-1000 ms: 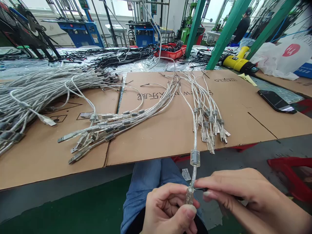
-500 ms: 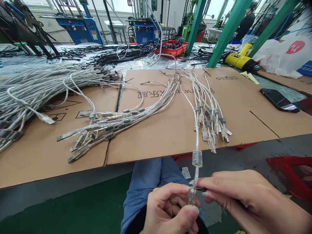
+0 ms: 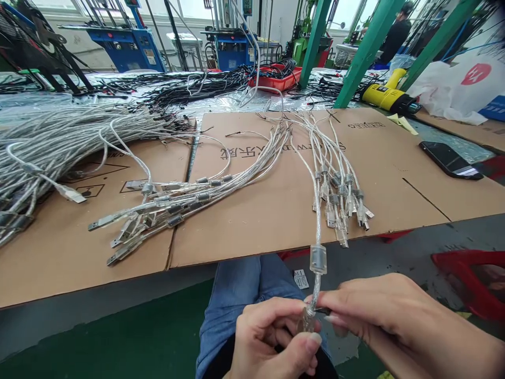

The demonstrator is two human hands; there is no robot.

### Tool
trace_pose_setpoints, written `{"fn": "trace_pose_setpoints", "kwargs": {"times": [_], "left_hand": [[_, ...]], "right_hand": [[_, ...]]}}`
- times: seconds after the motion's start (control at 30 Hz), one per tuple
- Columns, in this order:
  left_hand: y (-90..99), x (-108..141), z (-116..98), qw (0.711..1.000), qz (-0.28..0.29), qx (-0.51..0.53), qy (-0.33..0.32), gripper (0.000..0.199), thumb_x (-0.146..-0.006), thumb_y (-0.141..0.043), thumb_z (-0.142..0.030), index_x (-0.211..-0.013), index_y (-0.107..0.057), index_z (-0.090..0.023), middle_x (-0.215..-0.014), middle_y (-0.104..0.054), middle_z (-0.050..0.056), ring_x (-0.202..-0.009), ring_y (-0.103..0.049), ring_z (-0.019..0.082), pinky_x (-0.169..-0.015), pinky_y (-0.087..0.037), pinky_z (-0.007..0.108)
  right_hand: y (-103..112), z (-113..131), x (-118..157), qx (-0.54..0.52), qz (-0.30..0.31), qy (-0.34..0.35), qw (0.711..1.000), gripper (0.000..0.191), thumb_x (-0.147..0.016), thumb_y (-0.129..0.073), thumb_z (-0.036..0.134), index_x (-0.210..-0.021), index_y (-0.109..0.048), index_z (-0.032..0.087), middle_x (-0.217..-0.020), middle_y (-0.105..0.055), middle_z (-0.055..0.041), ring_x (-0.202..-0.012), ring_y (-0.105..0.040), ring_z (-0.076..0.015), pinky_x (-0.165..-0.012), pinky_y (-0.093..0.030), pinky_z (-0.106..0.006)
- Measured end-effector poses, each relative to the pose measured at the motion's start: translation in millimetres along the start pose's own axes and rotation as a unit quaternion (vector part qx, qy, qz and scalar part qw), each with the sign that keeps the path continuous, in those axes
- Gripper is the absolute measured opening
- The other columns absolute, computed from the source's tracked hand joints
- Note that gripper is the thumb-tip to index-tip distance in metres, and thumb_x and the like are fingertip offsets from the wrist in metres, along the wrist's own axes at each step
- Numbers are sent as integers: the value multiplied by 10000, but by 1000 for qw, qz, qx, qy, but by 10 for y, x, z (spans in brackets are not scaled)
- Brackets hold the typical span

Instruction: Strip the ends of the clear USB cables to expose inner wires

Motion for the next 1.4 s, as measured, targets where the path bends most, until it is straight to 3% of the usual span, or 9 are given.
{"fn": "trace_pose_setpoints", "kwargs": {"times": [0.1, 0.23, 0.33, 0.43, 0.7, 0.83, 1.1, 1.27, 1.4], "left_hand": [[-22, -6, -2, 1000, 3, 28, 2, 323, -733, -637, -28, -932, -719, -268, -759, -765, 7, -513, -677, 78, -493, -533, 72], [-108, -34, 11, 996, 27, 80, 16, 254, -747, -646, -78, -931, -721, -236, -749, -764, 24, -511, -677, 80, -496, -531, 72], [-138, -45, 15, 993, 38, 108, 13, 227, -760, -640, -94, -928, -717, -225, -711, -755, 16, -511, -673, 66, -501, -524, 58], [-157, -48, 20, 990, 46, 130, 9, 218, -756, -647, -90, -926, -713, -211, -647, -739, -6, -512, -669, 53, -501, -516, 41], [-175, -39, 100, 985, 52, 163, 31, 216, -743, -664, -83, -922, -699, -200, -660, -757, 6, -565, -689, 68, -541, -551, 79], [-122, -33, 138, 991, 34, 130, 27, 242, -731, -665, -49, -920, -697, -195, -657, -759, 12, -554, -689, 69, -537, -546, 75], [-224, -40, 93, 987, 66, 140, 37, 217, -757, -654, -113, -946, -706, -207, -798, -768, 33, -606, -703, 82, -552, -548, 79], [-182, -37, 73, 990, 39, 127, 49, 215, -779, -632, -134, -957, -710, -225, -857, -767, 24, -600, -700, 75, -548, -555, 86], [-204, -30, 117, 991, 42, 109, 71, 207, -803, -609, -224, -981, -710, -254, -860, -759, 24, -570, -682, 53, -541, -545, 86]], "right_hand": [[1, -90, 5, -12, 36, -47, 998, 310, -878, -434, 158, -694, -662, 258, -724, -722, 2, -668, -671, -168, -570, -509, -206], [-43, -230, 94, -101, 68, -113, 986, 252, -918, -464, 242, -851, -706, 267, -640, -694, 27, -513, -634, -116, -596, -540, -203], [105, -236, 108, -88, -35, -97, 991, 184, -865, -564, 250, -1000, -685, 284, -747, -731, 8, -637, -689, -147, -618, -560, -200], [208, -150, 93, -61, -132, -51, 988, 155, -755, -673, 154, -874, -682, 253, -771, -741, 16, -673, -699, -146, -600, -549, -150], [217, -5, 176, -112, -265, 51, 956, 337, -685, -622, -69, -913, -651, 177, -795, -713, -29, -688, -689, -123, -662, -550, -141], [179, -136, 200, -171, -290, 5, 942, 259, -678, -638, -51, -778, -686, 183, -717, -719, -4, -634, -690, -115, -624, -543, -121], [-11, -438, 160, -352, -198, -134, 905, 146, -721, -697, 99, -624, -639, 191, -600, -626, 30, -551, -590, -99, -521, -466, -155], [-3, -584, 303, -306, -133, -222, 916, 216, -929, -471, 345, -1018, -665, 311, -690, -642, 23, -506, -547, -84, -466, -445, -154], [146, -483, 343, -165, -125, -180, 962, 237, -898, -516, 325, -1076, -655, 397, -658, -659, 41, -525, -601, -101, -529, -501, -166]]}}
Point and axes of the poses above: each hand's wrist, its own x-axis away from the middle knuckle, its own y-axis out of the back of the hand, z = x × y, the point moved 10 cm from there along -x, towards the middle knuckle
